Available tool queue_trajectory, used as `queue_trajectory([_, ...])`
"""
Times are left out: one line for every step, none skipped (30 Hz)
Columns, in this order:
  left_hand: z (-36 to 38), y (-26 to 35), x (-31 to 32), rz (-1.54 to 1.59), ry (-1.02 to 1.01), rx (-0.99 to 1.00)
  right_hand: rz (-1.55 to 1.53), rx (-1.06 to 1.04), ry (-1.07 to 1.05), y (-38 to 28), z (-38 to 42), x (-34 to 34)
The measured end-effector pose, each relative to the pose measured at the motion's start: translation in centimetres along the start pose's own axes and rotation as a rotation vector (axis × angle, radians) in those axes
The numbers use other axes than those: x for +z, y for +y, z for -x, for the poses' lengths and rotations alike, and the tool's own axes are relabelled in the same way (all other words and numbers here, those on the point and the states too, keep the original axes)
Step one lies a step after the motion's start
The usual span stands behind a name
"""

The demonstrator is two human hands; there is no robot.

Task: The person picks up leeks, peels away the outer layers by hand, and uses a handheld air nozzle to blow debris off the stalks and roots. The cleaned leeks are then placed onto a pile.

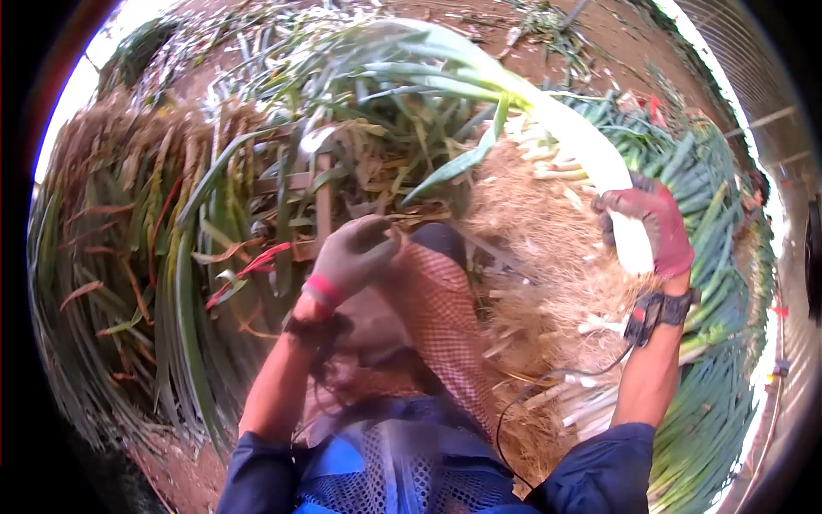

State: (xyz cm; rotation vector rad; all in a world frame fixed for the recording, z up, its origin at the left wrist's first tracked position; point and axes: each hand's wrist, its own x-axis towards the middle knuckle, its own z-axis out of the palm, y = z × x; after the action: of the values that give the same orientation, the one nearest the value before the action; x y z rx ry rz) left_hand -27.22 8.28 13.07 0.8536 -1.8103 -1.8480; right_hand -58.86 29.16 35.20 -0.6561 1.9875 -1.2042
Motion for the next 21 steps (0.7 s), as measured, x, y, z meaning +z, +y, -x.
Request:
queue_trajectory([-0.1, -1.1, -0.2, -0.043, -0.05, 0.081, 0.008, 0.0, 0.031, -0.8, 0.2, -1.3])
queue_trajectory([-0.5, -1.7, -0.4, -0.084, -0.094, 0.167, 0.018, -0.004, 0.06, -1.6, 0.6, -2.6])
queue_trajectory([-0.9, -1.7, 0.0, 0.019, -0.06, 0.043, 0.056, -0.006, 0.064, -2.6, 1.1, -3.5])
queue_trajectory([-1.3, -1.5, 0.6, 0.119, -0.022, -0.085, 0.068, -0.011, 0.084, -3.4, 1.9, -3.9])
queue_trajectory([-2.4, 0.0, 0.8, 0.14, -0.088, -0.104, 0.106, -0.037, 0.116, -4.1, 2.8, -3.8])
queue_trajectory([-3.7, 0.9, 1.7, 0.122, -0.09, -0.022, 0.141, -0.063, 0.146, -4.5, 3.7, -3.5])
queue_trajectory([-5.1, 2.1, 2.8, 0.146, -0.121, -0.013, 0.183, -0.077, 0.172, -4.7, 4.4, -3.3])
queue_trajectory([-6.3, 4.5, 4.4, 0.167, -0.15, -0.005, 0.185, -0.082, 0.181, -4.6, 5.1, -3.2])
queue_trajectory([-7.6, 6.3, 6.0, 0.077, -0.154, 0.079, 0.18, -0.067, 0.196, -4.4, 5.8, -3.1])
queue_trajectory([-8.9, 7.8, 7.9, -0.015, -0.155, 0.159, 0.174, -0.05, 0.207, -4.1, 6.5, -2.9])
queue_trajectory([-10.6, 8.6, 10.1, -0.021, -0.157, 0.191, 0.189, 0.004, 0.184, -4.3, 7.5, -2.7])
queue_trajectory([-12.0, 9.0, 11.7, -0.029, -0.16, 0.222, 0.185, 0.005, 0.183, -3.8, 8.1, -2.2])
queue_trajectory([-12.6, 9.6, 12.2, -0.033, -0.169, 0.224, 0.075, -0.012, 0.131, -3.2, 8.8, -1.5])
queue_trajectory([-13.1, 10.4, 13.2, -0.06, -0.125, 0.27, -0.03, -0.029, 0.096, -2.7, 9.6, -1.0])
queue_trajectory([-13.7, 11.1, 15.2, -0.073, -0.1, 0.323, -0.093, -0.047, 0.093, -1.9, 10.3, -0.3])
queue_trajectory([-14.5, 10.8, 15.9, -0.059, -0.098, 0.31, -0.148, -0.017, 0.033, -1.4, 10.5, -0.1])
queue_trajectory([-13.8, 11.6, 15.5, 0.106, -0.207, 0.168, 0.032, -0.146, -0.012, 0.6, 10.3, -0.6])
queue_trajectory([-14.6, 9.8, 15.5, 0.136, -0.137, 0.188, 0.161, -0.142, -0.076, 2.8, 10.0, -2.0])
queue_trajectory([-14.5, 8.3, 14.4, 0.236, -0.243, 0.177, 0.072, -0.119, -0.089, 1.0, 10.5, -0.5])
queue_trajectory([-14.1, 7.1, 13.9, 0.143, -0.199, 0.217, 0.003, -0.037, -0.12, 1.3, 10.3, -0.1])
queue_trajectory([-13.2, 6.9, 12.7, -0.195, -0.134, 0.379, 0.023, -0.065, -0.135, 2.1, 9.7, 0.2])
